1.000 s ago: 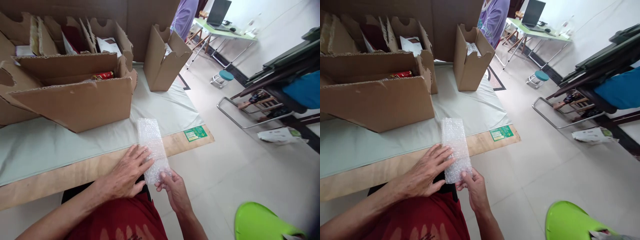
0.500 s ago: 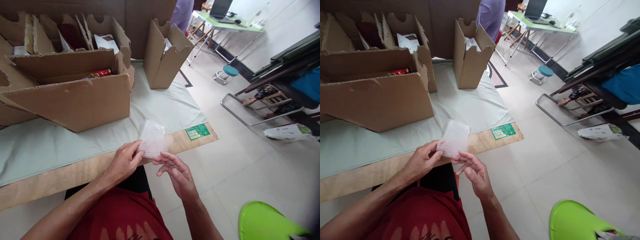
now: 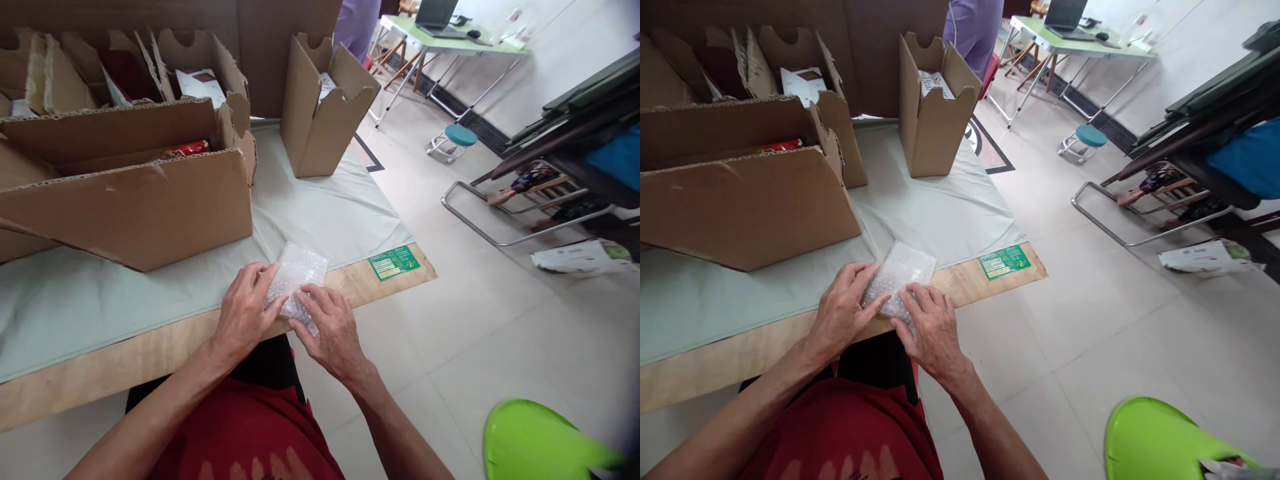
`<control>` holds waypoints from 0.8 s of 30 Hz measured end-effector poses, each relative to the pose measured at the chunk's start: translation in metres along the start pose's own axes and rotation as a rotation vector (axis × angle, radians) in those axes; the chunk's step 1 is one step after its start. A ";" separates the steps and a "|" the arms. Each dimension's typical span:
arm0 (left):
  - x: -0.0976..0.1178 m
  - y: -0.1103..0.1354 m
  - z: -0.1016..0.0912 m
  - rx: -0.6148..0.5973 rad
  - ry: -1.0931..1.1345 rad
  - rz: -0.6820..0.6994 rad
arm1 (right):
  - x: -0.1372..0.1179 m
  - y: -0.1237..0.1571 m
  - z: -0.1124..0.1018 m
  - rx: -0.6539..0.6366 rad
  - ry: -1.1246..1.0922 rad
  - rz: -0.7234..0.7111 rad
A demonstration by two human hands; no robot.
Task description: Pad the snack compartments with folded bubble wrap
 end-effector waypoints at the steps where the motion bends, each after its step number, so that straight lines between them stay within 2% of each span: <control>1: 0.004 0.002 -0.003 -0.013 0.015 0.059 | 0.000 0.000 -0.002 0.004 0.003 -0.012; 5: 0.021 0.014 -0.009 -0.186 0.074 0.328 | 0.002 -0.003 -0.016 0.011 -0.093 -0.046; 7: 0.022 0.018 -0.013 -0.203 0.102 0.361 | 0.004 -0.005 -0.022 -0.019 -0.201 -0.044; 9: 0.016 0.016 -0.017 -0.152 0.155 0.299 | 0.008 -0.005 -0.025 -0.049 -0.315 -0.017; 12: 0.001 0.004 -0.016 -0.100 0.224 0.100 | 0.017 -0.007 -0.025 -0.043 -0.421 0.062; 15: -0.011 -0.011 -0.006 -0.126 0.196 -0.085 | 0.029 -0.011 -0.028 0.065 -0.318 0.124; 17: -0.014 -0.019 0.001 -0.151 0.141 -0.144 | 0.035 -0.017 -0.028 0.090 -0.206 0.123; 21: -0.017 -0.025 0.009 -0.167 0.018 -0.183 | 0.036 -0.038 -0.016 -0.057 -0.081 0.062; 24: -0.019 -0.020 0.006 -0.126 0.022 -0.183 | 0.034 -0.052 -0.007 -0.194 -0.016 0.051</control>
Point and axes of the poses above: each hand's wrist, its own y-axis away from the middle knuckle, its own z-axis out of the palm, x = y × z, the point moved 7 cm from there along -y, towards the middle knuckle, and after that the axes turned 3 degrees about -x, right-handed, at the moved point
